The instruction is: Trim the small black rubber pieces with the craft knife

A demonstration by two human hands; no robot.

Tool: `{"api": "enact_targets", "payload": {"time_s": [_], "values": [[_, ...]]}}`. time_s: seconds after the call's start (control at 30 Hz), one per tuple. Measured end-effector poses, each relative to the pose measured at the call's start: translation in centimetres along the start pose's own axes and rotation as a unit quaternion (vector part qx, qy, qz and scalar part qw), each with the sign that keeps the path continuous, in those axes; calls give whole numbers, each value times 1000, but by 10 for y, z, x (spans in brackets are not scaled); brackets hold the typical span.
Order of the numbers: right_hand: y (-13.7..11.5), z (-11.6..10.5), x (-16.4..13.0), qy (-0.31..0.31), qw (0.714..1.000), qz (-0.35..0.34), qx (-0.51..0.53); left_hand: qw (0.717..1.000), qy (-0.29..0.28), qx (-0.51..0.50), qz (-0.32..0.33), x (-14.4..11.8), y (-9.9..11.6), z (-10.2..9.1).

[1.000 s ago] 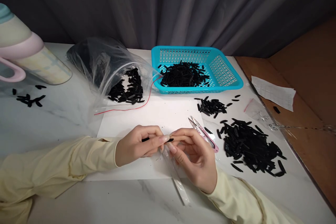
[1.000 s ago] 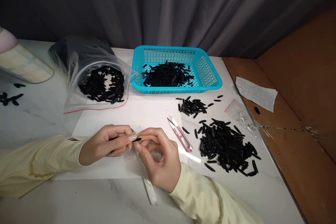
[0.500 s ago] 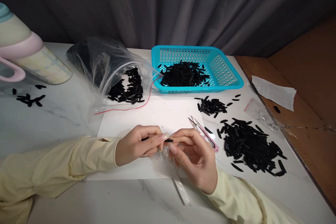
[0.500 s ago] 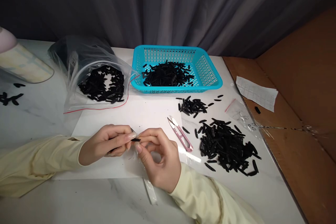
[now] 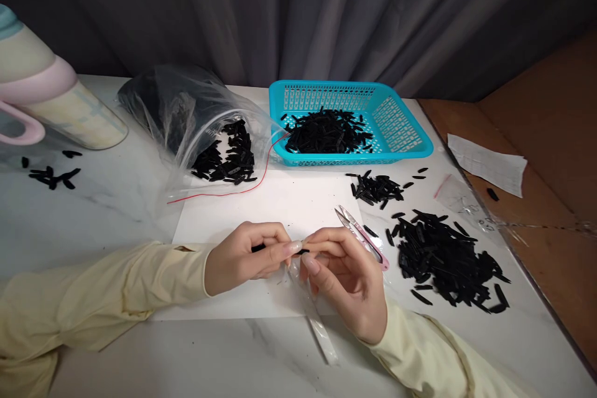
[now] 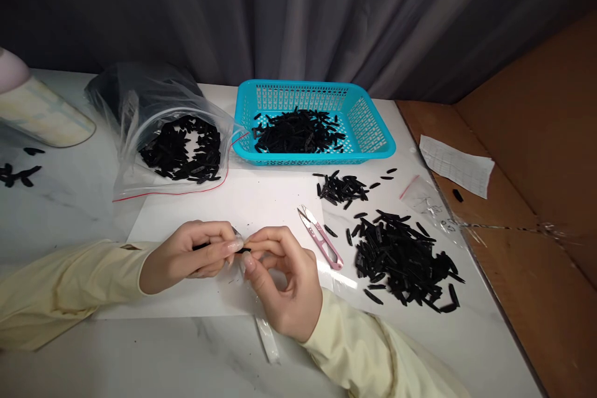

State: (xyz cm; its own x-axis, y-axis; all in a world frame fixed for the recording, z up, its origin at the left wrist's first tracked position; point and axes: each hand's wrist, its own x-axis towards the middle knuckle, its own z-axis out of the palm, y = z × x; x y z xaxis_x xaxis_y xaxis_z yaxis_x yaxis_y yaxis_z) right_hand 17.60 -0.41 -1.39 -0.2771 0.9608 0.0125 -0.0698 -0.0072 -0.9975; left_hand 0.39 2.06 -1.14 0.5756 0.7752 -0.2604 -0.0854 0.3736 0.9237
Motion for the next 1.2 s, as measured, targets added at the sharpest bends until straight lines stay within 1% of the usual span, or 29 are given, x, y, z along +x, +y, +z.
{"api": "enact_targets", "payload": {"time_s": [0.3, 0.47, 0.67, 0.87, 0.97, 1.2], "values": [[1, 1, 0, 8, 1000, -5, -5, 1000, -2, 19, -9, -2, 0, -2], [2, 1, -1, 14, 1000, -13, -18, 1000, 2, 11, -10, -2, 1, -2], [0, 1, 0, 13, 999, -13, -35, 1000, 4, 20, -13, -1, 1, -2], [0, 1, 0, 4, 999, -29, -29, 1000, 4, 21, -6, -2, 1, -2], [0, 1, 0, 13, 999, -28, -30, 1000, 4, 22, 0, -1, 1, -1], [1, 3, 1, 28, 998, -32, -45, 1000, 7, 20, -11, 0, 2, -1]]}}
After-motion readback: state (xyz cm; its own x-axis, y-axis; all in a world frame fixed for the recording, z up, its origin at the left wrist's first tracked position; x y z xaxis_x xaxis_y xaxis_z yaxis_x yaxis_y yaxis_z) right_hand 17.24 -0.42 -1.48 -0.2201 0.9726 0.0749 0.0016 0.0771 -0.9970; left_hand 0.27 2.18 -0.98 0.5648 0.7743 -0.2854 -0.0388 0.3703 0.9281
